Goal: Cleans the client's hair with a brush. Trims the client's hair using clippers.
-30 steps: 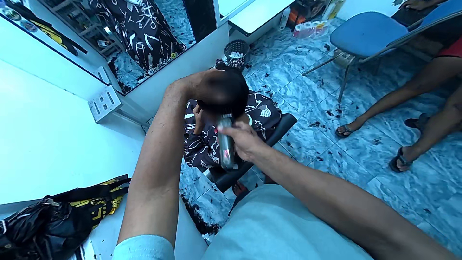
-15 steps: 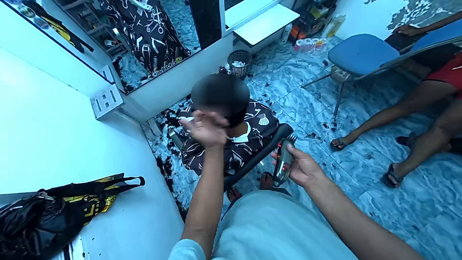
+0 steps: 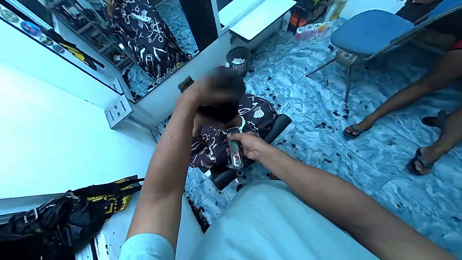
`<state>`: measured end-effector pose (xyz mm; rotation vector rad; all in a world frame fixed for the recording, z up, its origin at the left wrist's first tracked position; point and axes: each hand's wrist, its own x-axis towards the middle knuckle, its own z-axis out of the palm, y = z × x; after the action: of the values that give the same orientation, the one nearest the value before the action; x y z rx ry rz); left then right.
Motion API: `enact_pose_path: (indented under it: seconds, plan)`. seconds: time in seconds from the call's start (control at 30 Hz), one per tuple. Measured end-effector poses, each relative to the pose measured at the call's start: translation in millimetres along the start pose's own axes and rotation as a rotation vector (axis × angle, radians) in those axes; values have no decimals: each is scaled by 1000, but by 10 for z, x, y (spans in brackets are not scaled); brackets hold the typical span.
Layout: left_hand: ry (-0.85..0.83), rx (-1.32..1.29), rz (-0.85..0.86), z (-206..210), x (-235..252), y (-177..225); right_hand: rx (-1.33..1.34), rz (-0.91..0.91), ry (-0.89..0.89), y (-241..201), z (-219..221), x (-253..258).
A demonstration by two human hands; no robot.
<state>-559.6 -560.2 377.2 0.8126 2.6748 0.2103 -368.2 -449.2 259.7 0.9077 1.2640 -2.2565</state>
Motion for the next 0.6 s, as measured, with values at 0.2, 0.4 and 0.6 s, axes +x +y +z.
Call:
enact_pose_path:
  seconds: [0.2, 0.4, 0.6]
  plan:
    - [6, -61, 47, 124, 88, -169, -83, -94, -9, -19, -20, 51]
    - [4, -74, 26, 136, 85, -219, -121, -150, -43, -61, -49, 47]
    - [-11, -101, 2, 134, 59, -245, -125, -148, -124, -159, -137, 63]
